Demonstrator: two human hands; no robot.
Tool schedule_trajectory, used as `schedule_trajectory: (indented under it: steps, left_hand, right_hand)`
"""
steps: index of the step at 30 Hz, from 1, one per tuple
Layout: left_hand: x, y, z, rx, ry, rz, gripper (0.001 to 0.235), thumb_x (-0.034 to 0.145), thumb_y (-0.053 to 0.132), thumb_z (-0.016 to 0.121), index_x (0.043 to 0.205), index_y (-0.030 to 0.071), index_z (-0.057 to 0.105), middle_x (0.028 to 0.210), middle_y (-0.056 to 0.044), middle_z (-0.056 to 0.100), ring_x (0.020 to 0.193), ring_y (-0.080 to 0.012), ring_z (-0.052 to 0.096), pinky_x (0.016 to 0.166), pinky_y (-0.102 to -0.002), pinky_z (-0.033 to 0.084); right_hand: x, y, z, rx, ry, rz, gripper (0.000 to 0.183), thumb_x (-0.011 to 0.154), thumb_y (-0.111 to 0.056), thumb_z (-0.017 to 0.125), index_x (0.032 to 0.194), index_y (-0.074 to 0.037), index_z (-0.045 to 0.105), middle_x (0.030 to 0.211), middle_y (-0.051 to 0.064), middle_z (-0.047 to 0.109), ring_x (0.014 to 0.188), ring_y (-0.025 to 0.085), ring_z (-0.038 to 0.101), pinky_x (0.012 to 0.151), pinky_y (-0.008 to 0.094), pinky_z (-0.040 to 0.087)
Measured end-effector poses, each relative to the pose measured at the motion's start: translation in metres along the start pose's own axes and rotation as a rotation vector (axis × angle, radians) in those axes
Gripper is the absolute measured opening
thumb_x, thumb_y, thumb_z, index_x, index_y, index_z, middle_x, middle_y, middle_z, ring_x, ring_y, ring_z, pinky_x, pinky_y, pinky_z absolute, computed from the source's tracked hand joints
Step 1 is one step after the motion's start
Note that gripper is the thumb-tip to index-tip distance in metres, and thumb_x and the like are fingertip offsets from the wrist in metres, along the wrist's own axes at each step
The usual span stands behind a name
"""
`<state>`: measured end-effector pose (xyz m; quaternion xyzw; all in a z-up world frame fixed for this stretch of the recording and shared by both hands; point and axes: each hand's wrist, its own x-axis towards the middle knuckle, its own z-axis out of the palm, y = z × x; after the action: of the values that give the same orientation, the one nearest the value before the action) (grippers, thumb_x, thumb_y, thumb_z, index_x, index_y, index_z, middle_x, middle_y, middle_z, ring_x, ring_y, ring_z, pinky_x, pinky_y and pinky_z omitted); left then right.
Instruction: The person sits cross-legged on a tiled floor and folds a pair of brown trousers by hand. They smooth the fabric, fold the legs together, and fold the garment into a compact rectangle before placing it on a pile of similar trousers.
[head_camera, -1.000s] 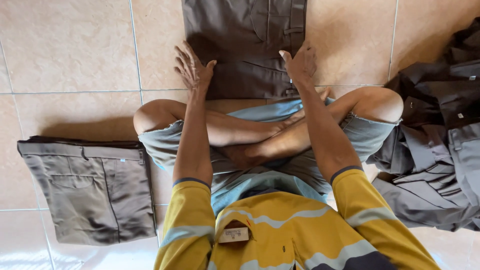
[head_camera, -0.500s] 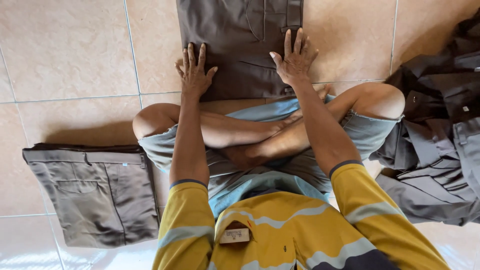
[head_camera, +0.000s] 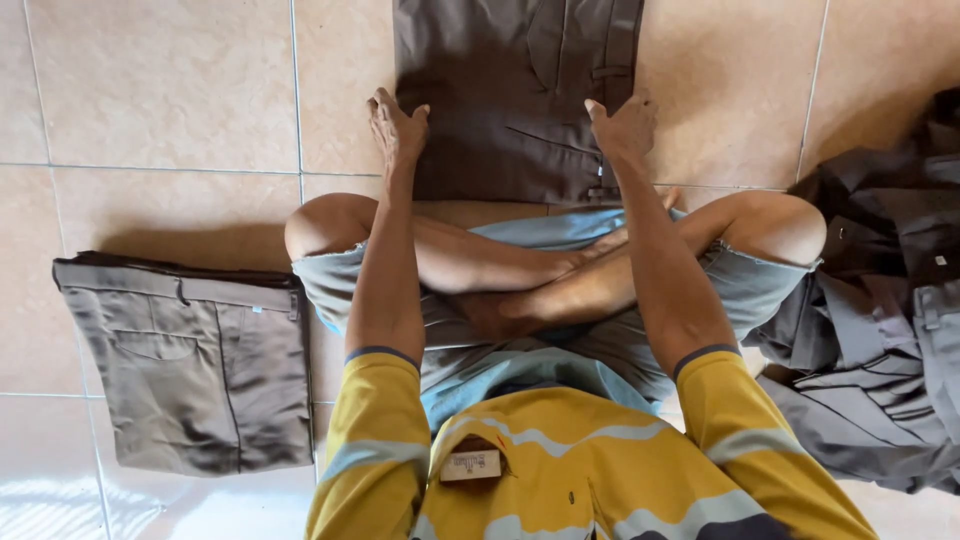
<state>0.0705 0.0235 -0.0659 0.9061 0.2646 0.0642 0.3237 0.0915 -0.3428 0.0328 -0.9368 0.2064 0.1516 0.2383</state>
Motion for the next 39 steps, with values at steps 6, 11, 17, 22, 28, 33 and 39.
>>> schedule_trajectory:
  steps: [6, 11, 17, 22, 28, 33, 39]
  left_hand:
    - [0.003, 0.009, 0.004, -0.022, -0.056, -0.110, 0.061, 0.074, 0.040, 0.087, 0.111, -0.001, 0.060, 0.109, -0.023, 0.069, 0.105, -0.0448, 0.064, 0.088, -0.055, 0.049]
    - [0.011, 0.013, 0.003, -0.030, -0.087, -0.075, 0.064, 0.073, 0.041, 0.089, 0.110, 0.003, 0.054, 0.107, -0.018, 0.068, 0.106, -0.0407, 0.064, 0.088, -0.052, 0.049]
    - [0.007, 0.015, 0.005, -0.045, -0.124, -0.140, 0.062, 0.076, 0.038, 0.087, 0.114, 0.005, 0.051, 0.104, -0.018, 0.069, 0.098, -0.0418, 0.068, 0.081, -0.053, 0.052]
    - [0.005, 0.022, 0.006, -0.143, -0.185, -0.166, 0.053, 0.078, 0.034, 0.081, 0.114, 0.003, 0.057, 0.093, -0.017, 0.068, 0.090, -0.0387, 0.067, 0.077, -0.054, 0.052]
    - [0.000, 0.058, -0.029, -0.145, -0.263, -0.196, 0.057, 0.081, 0.023, 0.067, 0.136, 0.011, 0.058, 0.117, -0.020, 0.071, 0.104, -0.0401, 0.066, 0.085, -0.050, 0.053]
    - [-0.002, 0.094, -0.059, -0.159, -0.165, -0.144, 0.019, 0.071, 0.008, 0.052, 0.089, 0.014, 0.058, 0.073, -0.012, 0.062, 0.069, -0.0344, 0.056, 0.060, -0.051, 0.042]
    - [0.007, 0.107, -0.112, -0.229, -0.060, -0.129, 0.014, 0.074, 0.002, 0.047, 0.080, 0.013, 0.052, 0.063, -0.009, 0.053, 0.060, -0.0313, 0.050, 0.057, -0.050, 0.037]
  right_hand:
    - [-0.003, 0.000, -0.005, 0.074, 0.005, 0.039, 0.079, 0.096, -0.055, 0.073, 0.139, 0.005, 0.046, 0.140, 0.021, 0.052, 0.126, 0.039, 0.055, 0.097, 0.052, 0.052]
    - [0.002, 0.000, -0.004, 0.087, -0.013, 0.015, 0.080, 0.097, -0.058, 0.068, 0.141, 0.006, 0.048, 0.139, 0.023, 0.053, 0.128, 0.041, 0.052, 0.100, 0.053, 0.049]
    - [0.012, 0.010, -0.004, 0.086, -0.043, -0.005, 0.066, 0.099, -0.055, 0.062, 0.135, -0.001, 0.050, 0.127, 0.018, 0.063, 0.118, 0.042, 0.060, 0.094, 0.055, 0.051]
    - [0.011, 0.007, -0.017, 0.117, -0.032, -0.198, 0.076, 0.100, -0.048, 0.068, 0.150, 0.001, 0.039, 0.144, 0.025, 0.056, 0.132, 0.047, 0.051, 0.106, 0.055, 0.044]
    - [0.015, -0.002, -0.015, 0.294, 0.083, -0.399, 0.060, 0.096, -0.023, 0.066, 0.148, -0.002, 0.046, 0.142, 0.021, 0.060, 0.129, 0.044, 0.055, 0.104, 0.052, 0.044]
    - [0.044, -0.015, -0.013, 0.150, 0.327, -0.684, 0.026, 0.088, -0.019, 0.071, 0.108, -0.007, 0.060, 0.085, 0.022, 0.070, 0.078, 0.051, 0.064, 0.068, 0.055, 0.046]
    - [0.041, -0.079, -0.037, 0.147, 0.348, -0.791, 0.019, 0.088, -0.007, 0.069, 0.106, -0.011, 0.065, 0.086, 0.017, 0.073, 0.076, 0.039, 0.067, 0.069, 0.047, 0.051]
